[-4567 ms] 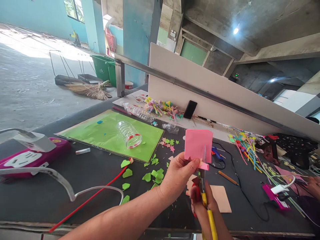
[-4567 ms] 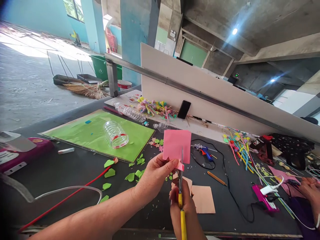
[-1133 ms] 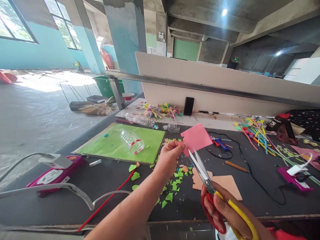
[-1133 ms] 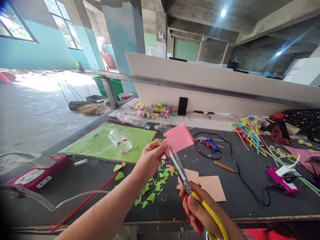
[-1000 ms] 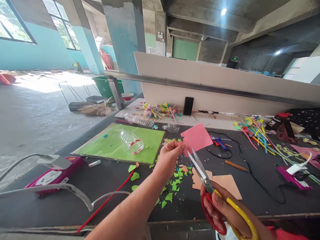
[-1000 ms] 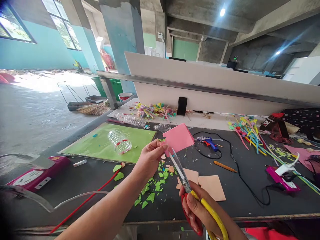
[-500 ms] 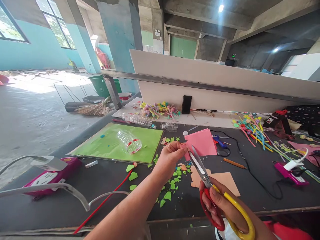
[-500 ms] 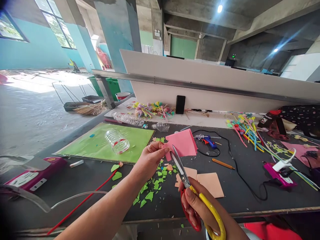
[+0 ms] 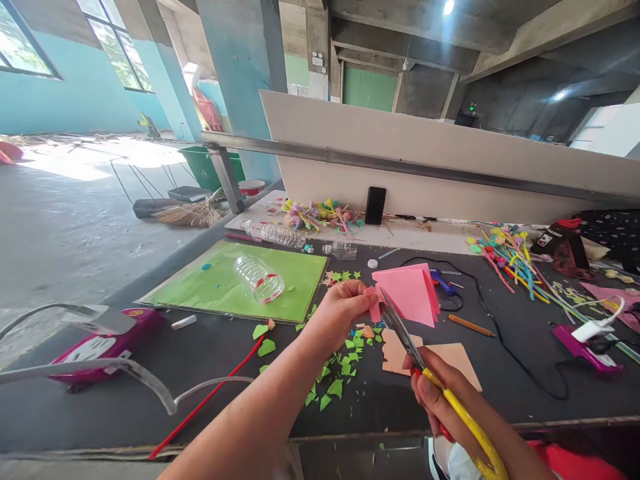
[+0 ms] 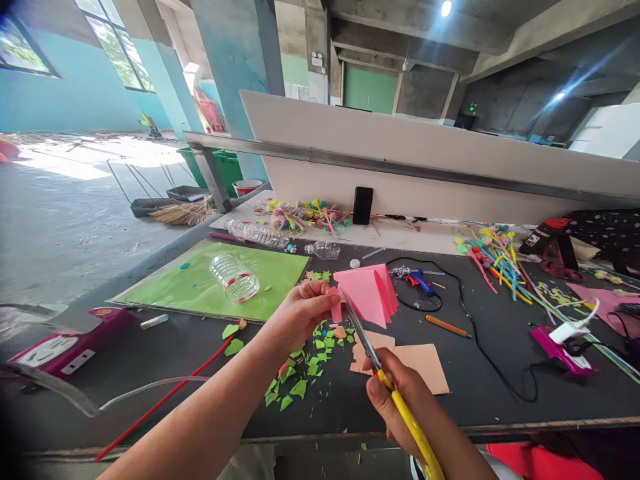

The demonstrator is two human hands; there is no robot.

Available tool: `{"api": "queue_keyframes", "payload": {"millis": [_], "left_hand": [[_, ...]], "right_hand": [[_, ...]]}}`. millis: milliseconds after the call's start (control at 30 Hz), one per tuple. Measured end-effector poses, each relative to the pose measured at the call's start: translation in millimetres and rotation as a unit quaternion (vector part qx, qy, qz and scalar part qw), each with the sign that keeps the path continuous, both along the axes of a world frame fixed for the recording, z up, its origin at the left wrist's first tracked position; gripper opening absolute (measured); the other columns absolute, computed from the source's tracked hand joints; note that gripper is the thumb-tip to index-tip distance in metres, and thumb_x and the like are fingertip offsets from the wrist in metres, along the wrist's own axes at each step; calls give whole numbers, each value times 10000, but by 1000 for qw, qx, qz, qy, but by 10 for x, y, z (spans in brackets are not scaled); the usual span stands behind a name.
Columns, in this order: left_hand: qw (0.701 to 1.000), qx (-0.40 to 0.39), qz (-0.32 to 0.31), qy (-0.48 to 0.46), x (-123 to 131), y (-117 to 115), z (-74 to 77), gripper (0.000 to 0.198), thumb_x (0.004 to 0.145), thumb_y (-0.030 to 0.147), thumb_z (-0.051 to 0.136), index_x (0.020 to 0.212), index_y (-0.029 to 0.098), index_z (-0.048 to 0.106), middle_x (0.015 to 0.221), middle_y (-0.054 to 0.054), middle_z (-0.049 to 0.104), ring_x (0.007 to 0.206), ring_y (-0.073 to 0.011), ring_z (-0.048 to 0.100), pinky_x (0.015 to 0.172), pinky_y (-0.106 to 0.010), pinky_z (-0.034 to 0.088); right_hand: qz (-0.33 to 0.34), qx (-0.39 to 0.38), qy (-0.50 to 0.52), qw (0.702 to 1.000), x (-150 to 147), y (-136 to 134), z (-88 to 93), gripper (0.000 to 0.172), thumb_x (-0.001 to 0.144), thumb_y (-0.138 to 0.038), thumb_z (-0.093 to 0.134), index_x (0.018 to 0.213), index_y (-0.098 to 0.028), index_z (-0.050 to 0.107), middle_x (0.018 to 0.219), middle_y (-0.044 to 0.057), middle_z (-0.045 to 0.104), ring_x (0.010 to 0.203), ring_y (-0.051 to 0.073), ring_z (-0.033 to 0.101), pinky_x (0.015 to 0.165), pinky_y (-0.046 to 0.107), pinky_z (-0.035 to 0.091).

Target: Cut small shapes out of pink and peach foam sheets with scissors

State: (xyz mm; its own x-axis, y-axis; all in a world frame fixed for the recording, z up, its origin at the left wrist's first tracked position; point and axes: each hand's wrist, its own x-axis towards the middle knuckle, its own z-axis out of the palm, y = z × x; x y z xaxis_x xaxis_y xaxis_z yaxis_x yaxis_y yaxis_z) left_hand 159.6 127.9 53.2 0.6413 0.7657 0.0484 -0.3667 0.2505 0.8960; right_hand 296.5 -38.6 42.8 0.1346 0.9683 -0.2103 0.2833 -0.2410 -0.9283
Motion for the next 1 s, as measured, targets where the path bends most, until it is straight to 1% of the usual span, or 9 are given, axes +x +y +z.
{"api": "queue_keyframes", "payload": {"millis": [167, 267, 333, 433, 500, 633, 767, 867, 1000], "left_hand": [[1000, -16, -22, -13, -31, 18, -4, 215, 666, 252, 730, 615, 132, 558, 628, -40, 661, 551, -121, 604, 594, -245, 482], [999, -24, -38, -18, -61, 42, -9, 225, 643, 257, 749, 624, 140, 557, 635, -33, 662, 577, -141, 625, 585, -252, 492], [998, -23, -51, -20, -81, 64, -10, 230, 634, 261, 756, 623, 141, 560, 641, -32, 661, 603, -151, 636, 599, -260, 499], [997, -20, -68, -21, -107, 99, -9, 222, 632, 255, 759, 632, 136, 571, 672, -42, 668, 600, -147, 636, 648, -290, 510], [997, -20, -78, -20, -122, 121, -8, 224, 625, 253, 764, 636, 134, 575, 679, -42, 667, 577, -140, 630, 655, -298, 511], [995, -16, -92, -18, -145, 150, -12, 236, 607, 260, 776, 641, 135, 579, 642, -33, 646, 564, -141, 624, 641, -295, 508], [995, -11, -98, -16, -150, 162, -17, 238, 612, 271, 775, 655, 132, 586, 645, -43, 644, 573, -148, 625, 618, -285, 506], [995, -13, -98, -18, -146, 165, -18, 234, 607, 257, 777, 667, 133, 589, 660, -41, 649, 578, -152, 633, 605, -274, 504], [995, -11, -98, -18, -141, 164, -16, 230, 614, 261, 773, 664, 135, 586, 648, -40, 649, 569, -148, 630, 629, -284, 510]], "right_hand": [[7, 0, 27, 1000, -5, -4, -12, 457, 827, -652, 405, 1007, -239, 485, 665, -52, 433, 426, 67, 368, 405, 204, 357], [13, 10, 44, 999, 14, -6, -57, 509, 792, -680, 438, 1023, -231, 497, 660, -43, 444, 437, 76, 364, 426, 231, 420], [25, 11, 53, 998, 31, 0, -97, 546, 760, -706, 456, 1028, -233, 500, 648, -43, 456, 407, 70, 347, 424, 255, 455], [29, 2, 56, 998, 43, 14, -152, 566, 729, -732, 465, 1018, -246, 496, 628, -61, 447, 366, 59, 341, 417, 281, 489], [26, -2, 49, 998, 38, 17, -170, 579, 710, -747, 469, 1010, -253, 497, 626, -67, 440, 372, 63, 354, 424, 291, 504], [20, 1, 33, 999, 11, 1, -163, 595, 698, -760, 464, 1007, -252, 502, 648, -57, 457, 410, 77, 393, 442, 289, 515], [19, -8, 26, 999, -7, -15, -160, 562, 742, -724, 451, 1029, -242, 487, 675, -44, 479, 432, 86, 441, 471, 300, 536], [19, -12, 15, 1000, -18, -16, -196, 551, 755, -711, 446, 1036, -238, 485, 647, -55, 461, 392, 70, 407, 438, 289, 527], [-2, -7, 30, 1000, -46, -10, -241, 532, 750, -698, 477, 1034, -249, 487, 609, -69, 430, 366, 67, 365, 385, 257, 503]]}}
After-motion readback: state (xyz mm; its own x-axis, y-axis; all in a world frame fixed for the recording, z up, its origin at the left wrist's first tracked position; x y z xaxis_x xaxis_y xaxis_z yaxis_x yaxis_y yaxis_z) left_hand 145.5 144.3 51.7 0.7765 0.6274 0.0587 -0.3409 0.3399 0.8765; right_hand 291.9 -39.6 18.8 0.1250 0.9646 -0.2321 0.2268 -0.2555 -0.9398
